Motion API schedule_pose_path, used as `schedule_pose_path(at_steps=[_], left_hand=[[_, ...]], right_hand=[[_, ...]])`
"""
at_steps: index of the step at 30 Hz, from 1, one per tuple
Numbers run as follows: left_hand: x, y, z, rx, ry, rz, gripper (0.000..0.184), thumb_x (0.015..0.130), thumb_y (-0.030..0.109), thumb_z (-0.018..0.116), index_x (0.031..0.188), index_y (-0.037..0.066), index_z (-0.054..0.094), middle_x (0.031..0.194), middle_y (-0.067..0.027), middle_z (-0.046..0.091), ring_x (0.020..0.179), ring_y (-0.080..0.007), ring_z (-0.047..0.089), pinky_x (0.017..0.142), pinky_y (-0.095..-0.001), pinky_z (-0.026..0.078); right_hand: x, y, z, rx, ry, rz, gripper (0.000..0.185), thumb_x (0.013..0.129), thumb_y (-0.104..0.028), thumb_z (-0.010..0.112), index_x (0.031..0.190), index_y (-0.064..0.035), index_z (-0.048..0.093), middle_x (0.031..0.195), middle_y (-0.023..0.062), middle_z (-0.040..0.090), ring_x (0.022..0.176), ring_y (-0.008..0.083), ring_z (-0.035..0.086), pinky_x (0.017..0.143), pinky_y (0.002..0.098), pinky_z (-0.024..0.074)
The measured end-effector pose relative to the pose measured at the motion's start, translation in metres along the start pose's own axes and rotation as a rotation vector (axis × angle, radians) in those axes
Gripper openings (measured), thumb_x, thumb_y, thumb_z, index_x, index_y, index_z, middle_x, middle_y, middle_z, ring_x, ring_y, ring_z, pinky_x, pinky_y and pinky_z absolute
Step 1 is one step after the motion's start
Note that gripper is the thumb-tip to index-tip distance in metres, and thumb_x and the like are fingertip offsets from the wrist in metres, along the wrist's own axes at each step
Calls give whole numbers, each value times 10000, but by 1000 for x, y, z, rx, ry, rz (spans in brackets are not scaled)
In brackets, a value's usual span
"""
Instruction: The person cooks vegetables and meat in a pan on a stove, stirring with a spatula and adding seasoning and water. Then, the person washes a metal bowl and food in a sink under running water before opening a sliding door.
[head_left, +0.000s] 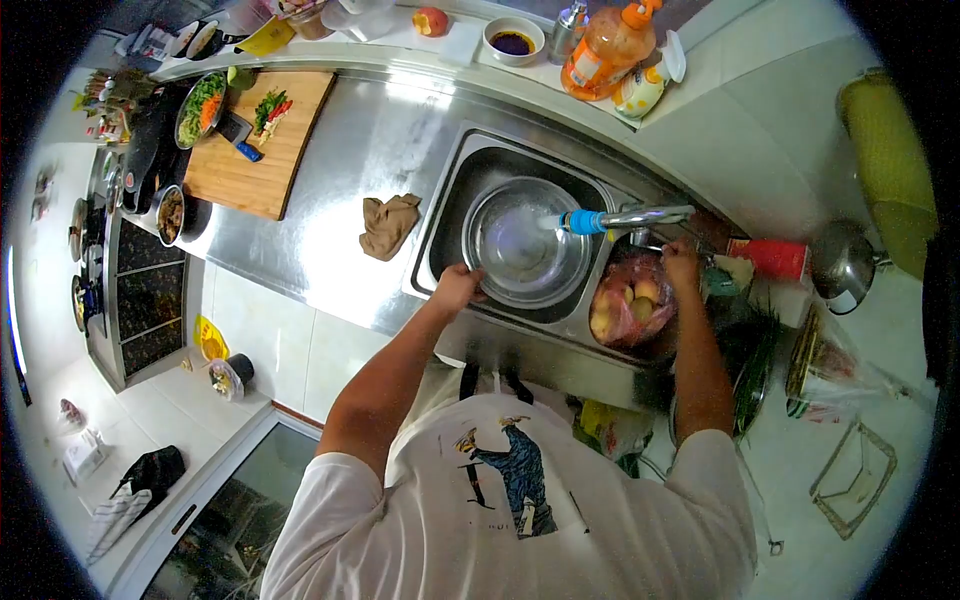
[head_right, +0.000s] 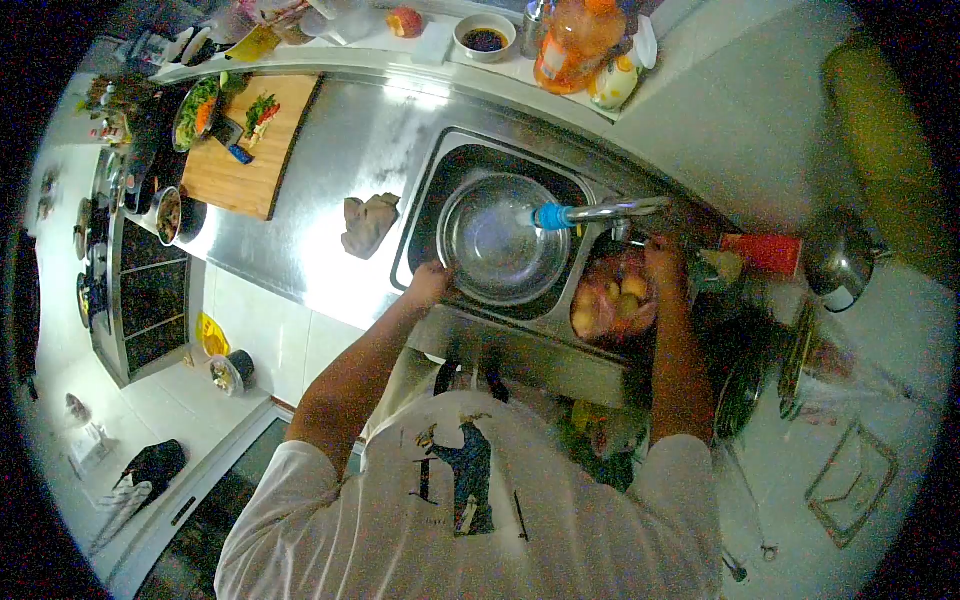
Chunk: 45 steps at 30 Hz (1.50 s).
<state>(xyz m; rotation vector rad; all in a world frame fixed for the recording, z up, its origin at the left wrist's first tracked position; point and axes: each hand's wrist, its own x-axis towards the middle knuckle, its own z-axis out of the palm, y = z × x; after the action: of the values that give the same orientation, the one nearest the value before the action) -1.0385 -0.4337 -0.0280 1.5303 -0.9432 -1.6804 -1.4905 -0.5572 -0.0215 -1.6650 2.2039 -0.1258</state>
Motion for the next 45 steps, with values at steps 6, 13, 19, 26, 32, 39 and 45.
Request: schedule_pose_path(at_steps=[6,13,19,26,32,39,45], left_hand=[[-2,15,4,-251,91,-334,192,883,171,561,816,-9,563,737,-73,583,632,-184,583,586,-318,523],[-9,28,5,-238,81,-326,189,888,170,553,823,-6,565,739,-66,578,633,-171,574,586,-314,524],[-6,19,6,-216,73,-325,181,884,171,559,817,3,565,735,-57,565,632,-161,559,608,-311,535],[-2,11,5,-229,82,-360,196,876,185,576,779,18,544,717,-47,539,644,-157,555,628,-317,541],[-10,22,5,-257,70,-348,185,880,190,568,807,21,550,705,-36,535,640,-153,556,637,-316,539],[-4,0,-3,-231,-1,-365,216,913,176,528,998,-6,607,899,-98,637,755,-202,605,674,-346,524],[-31,22,-21,-194,-11,-328,245,913,203,531,958,-27,604,850,-96,635,708,-187,604,680,-324,512]], right_hand=[[12,34,27,141,-78,31,225,867,-201,592,980,-7,607,708,71,596,633,159,559,585,291,454],[19,53,45,325,45,212,241,851,-253,640,892,-20,592,676,51,566,572,142,524,507,271,433],[-4,9,1,653,-109,371,292,819,-309,676,837,-43,556,631,27,513,519,139,492,469,270,419],[-8,-15,-15,447,-146,473,342,800,-339,688,895,-32,570,663,46,535,534,147,502,484,291,423],[4,-2,-8,448,-234,455,375,816,-321,660,1036,-32,567,770,57,567,606,147,526,517,297,441],[-36,-33,-21,795,-23,292,358,846,-252,621,1154,-90,539,828,52,593,641,122,533,533,250,431],[-149,-89,12,800,-492,432,350,874,-374,594,1100,-110,548,724,10,574,585,114,532,495,245,429]])
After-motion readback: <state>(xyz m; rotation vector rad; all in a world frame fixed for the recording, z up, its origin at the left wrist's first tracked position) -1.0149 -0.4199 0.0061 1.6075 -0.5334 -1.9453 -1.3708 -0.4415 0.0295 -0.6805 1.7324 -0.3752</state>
